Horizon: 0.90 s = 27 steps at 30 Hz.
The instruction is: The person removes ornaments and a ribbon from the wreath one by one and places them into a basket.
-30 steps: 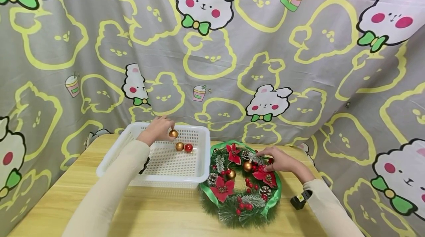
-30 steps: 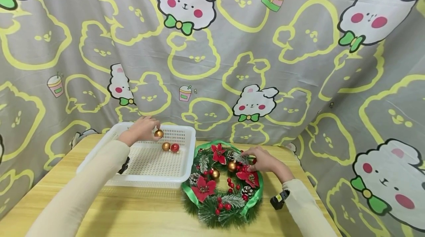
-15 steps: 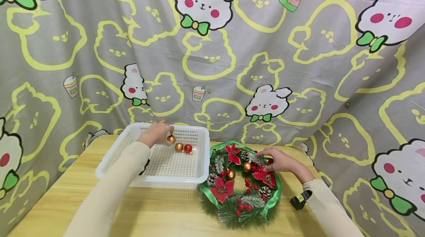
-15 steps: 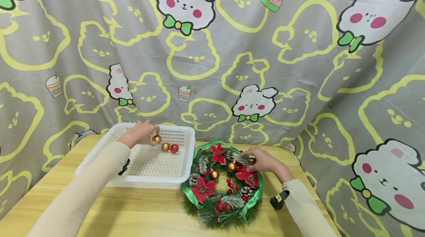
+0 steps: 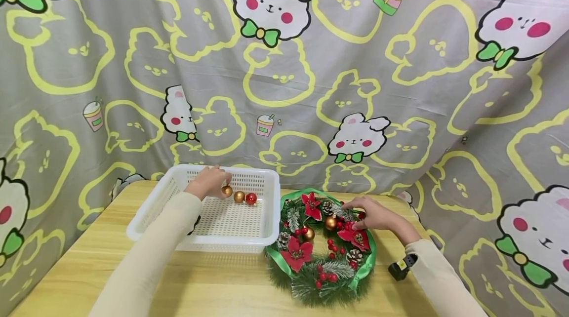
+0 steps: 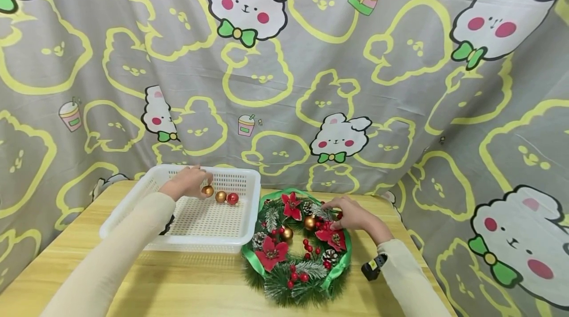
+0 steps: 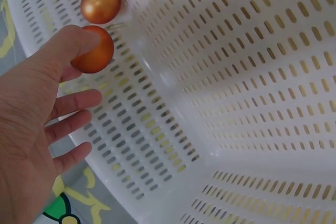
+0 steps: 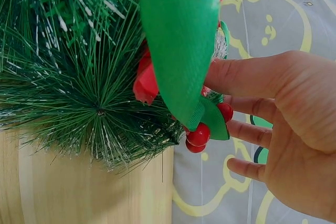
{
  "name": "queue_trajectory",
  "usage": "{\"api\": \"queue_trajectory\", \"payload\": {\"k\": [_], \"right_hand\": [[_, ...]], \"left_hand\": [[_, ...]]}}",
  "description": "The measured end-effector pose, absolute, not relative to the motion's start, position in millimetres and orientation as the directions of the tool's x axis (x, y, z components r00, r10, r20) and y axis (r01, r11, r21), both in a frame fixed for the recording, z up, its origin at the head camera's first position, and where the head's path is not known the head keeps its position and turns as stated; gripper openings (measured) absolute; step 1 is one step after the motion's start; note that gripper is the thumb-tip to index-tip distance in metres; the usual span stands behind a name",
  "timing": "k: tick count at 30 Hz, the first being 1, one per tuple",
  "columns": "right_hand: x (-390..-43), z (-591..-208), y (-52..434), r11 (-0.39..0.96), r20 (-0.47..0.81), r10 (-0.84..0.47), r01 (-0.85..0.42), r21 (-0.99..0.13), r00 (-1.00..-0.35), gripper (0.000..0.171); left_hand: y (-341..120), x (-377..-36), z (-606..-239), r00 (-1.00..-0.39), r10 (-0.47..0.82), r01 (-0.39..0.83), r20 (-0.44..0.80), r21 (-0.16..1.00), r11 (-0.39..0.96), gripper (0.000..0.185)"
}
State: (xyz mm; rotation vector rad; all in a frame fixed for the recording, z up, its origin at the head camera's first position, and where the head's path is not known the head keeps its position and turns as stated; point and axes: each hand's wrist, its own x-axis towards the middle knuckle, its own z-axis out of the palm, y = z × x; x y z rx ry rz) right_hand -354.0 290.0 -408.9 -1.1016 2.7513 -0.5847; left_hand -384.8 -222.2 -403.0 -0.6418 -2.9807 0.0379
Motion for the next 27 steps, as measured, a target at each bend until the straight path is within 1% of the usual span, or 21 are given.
{"api": "queue_trajectory", "payload": {"k": [5,13,23,27], "right_hand": [[-353,-409,290,0.657,0.032,-0.687,-0.639,-0.4,-0.726,0.052],[-353,-409,290,0.662,0.038,-0.685,-0.643,-0.386,-0.728,0.052],[-353,-407,290,0.672,0.035,-0.678,-0.639,-0.374,-0.734,0.053],[-353,-408,290,0.661,0.032,-0.688,-0.645,-0.384,-0.725,0.053]], "left_hand": [[-222,-383,-404,-0.919,0.391,0.389,0.058,-0.038,0.92,0.032],[-222,-386,-411,-0.91,0.405,0.399,0.092,-0.075,0.914,0.034],[-219,-386,-410,-0.91,0.404,0.395,0.096,-0.097,0.914,0.035],[-221,-389,-414,-0.908,0.408,0.401,0.097,-0.09,0.912,0.042]]}}
